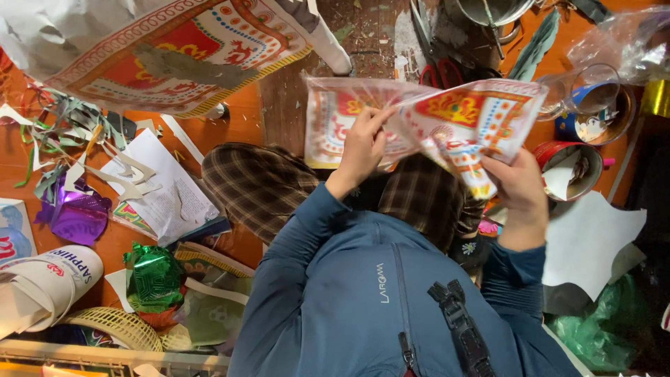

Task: Decorating a paper mache horse with decorative paper and glue

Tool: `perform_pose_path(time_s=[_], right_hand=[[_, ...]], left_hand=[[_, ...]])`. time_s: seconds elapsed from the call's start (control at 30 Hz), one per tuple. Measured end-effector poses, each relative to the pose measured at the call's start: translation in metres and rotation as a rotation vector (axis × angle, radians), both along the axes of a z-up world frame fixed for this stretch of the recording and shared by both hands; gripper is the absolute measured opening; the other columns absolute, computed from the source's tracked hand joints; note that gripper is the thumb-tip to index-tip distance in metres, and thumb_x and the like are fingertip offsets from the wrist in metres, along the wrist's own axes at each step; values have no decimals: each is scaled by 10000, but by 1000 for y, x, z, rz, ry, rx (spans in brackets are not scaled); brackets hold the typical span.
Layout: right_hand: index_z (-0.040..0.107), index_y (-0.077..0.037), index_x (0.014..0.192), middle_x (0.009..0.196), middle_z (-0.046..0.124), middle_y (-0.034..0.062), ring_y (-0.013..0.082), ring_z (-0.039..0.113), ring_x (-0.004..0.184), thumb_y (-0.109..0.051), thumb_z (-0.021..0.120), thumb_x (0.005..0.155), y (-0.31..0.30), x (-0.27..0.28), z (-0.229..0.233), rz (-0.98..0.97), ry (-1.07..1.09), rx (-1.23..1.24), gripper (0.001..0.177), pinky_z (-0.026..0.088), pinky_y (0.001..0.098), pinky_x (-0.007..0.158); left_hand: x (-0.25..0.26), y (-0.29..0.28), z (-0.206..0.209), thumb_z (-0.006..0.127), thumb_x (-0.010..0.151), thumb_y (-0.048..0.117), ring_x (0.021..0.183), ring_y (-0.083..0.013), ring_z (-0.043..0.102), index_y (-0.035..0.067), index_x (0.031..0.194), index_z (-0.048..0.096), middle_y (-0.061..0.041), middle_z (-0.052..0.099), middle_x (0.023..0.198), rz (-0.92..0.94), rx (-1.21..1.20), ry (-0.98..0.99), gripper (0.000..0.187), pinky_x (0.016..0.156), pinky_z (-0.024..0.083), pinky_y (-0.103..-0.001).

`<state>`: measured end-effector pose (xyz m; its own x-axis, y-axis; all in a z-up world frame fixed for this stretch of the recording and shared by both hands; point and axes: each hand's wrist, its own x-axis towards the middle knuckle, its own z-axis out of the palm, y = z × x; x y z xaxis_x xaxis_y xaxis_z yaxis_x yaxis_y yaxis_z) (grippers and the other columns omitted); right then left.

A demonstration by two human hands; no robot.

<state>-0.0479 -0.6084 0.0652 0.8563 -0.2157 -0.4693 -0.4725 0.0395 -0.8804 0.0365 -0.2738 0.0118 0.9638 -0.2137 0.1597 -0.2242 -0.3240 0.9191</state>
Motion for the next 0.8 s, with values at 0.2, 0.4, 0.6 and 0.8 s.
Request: perform_pose_path(time_s=[0.2,0.4,0.6,0.8], right_hand=[[666,-22,1414,1315,758,77,134,747,1038,29,672,913,-61,-48,73,-110,72,79,504,616,197,924],[662,63,1355,1229,720,111,168,671,1020,13,674,1007,-85,-66,33,21,157,-187,352,533,232,890],[653,7,1410,1351,746,92,150,734,1097,25,634,977,-55,-34,26,-127,70,196,434,600,215,954],[684,19,1330,1233,748,103,163,713,1025,32,665,953,-68,-22,-20,-6,178,256,378,582,245,924]], left_hand=[[-16,-30,30,579,940,-81,894,-156,600,74,1495,633,-87,640,1237,-245,-75,72,579,695,553,-211],[-26,-60,-54,632,945,-13,952,-281,633,88,1557,539,-152,583,1246,-323,158,30,627,755,576,-348],[-16,-66,-55,644,912,-34,834,-228,557,168,1551,581,-129,520,1138,-362,312,49,673,705,563,-327],[-9,-80,-60,599,986,2,791,-252,594,43,1411,625,-144,545,1076,-305,280,-6,428,699,564,-369]])
